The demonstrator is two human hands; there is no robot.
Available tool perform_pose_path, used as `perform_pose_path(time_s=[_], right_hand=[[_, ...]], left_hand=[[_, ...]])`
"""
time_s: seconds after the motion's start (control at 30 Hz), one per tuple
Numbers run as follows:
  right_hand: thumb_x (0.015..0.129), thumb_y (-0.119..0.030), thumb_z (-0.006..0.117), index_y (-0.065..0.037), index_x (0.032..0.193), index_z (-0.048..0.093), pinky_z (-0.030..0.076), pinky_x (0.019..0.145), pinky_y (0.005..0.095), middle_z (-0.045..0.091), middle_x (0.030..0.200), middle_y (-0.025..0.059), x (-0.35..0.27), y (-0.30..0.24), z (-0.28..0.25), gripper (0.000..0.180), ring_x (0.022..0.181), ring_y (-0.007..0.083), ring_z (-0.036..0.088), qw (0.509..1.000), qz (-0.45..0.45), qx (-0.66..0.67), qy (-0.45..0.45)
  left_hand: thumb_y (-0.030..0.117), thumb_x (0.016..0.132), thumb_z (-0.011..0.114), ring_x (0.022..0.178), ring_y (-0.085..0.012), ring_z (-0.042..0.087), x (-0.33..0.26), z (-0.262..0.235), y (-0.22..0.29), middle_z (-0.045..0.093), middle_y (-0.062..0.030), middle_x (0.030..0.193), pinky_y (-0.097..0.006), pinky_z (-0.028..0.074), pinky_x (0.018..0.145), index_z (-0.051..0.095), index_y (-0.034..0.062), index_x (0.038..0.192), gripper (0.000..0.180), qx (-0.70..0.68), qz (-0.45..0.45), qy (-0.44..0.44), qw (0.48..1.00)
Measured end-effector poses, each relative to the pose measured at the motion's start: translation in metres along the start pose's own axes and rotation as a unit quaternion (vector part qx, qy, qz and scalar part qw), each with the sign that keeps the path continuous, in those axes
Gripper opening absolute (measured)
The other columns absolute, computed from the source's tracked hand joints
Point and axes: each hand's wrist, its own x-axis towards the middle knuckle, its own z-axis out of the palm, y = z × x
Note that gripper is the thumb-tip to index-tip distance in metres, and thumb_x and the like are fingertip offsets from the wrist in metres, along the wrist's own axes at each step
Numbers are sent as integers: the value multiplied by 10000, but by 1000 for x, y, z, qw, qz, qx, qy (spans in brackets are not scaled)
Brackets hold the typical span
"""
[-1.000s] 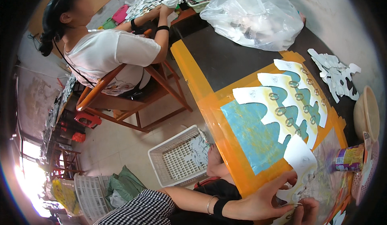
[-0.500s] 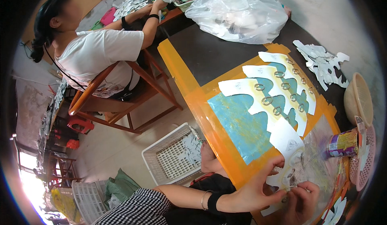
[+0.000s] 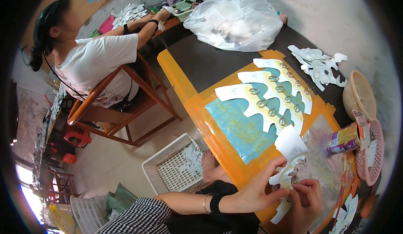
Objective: Attaching metal hooks and rings to shoe upper components by hand.
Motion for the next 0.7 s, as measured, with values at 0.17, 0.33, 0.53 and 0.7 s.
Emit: perform_pose_path(time_s=[0.17,0.33,0.53,0.7], right_hand=[[813,109,650,52,897,647,473,758,230,544,1020,81,-1,0,-1,101,900,142,575,999,7,38,5],[806,82,668,38,880,654,460,742,224,545,987,66,-1,-3,-5,87,879,132,565,999,13,44,-1],[767,89,713,30,869,692,495,680,219,574,978,76,-4,-6,-6,120,811,121,605,998,20,47,-26],[741,60,736,10,785,691,477,638,216,588,898,73,-5,-7,-2,81,758,113,605,997,8,-12,-76]], left_hand=[[180,855,800,1036,-161,546,-3,0,8,454,-127,1321,-243,506,658,307,75,1469,795,34,5,-12,999],[222,863,794,954,-154,572,-9,3,11,482,-152,1279,-253,528,663,308,57,1459,788,50,-13,-4,999],[185,895,755,941,-138,566,-23,0,13,544,-128,1139,-271,537,671,321,14,1414,698,57,-33,-14,998],[164,910,737,904,-130,578,-37,-11,17,548,-115,1067,-248,515,637,311,-34,1384,668,110,3,-16,994]])
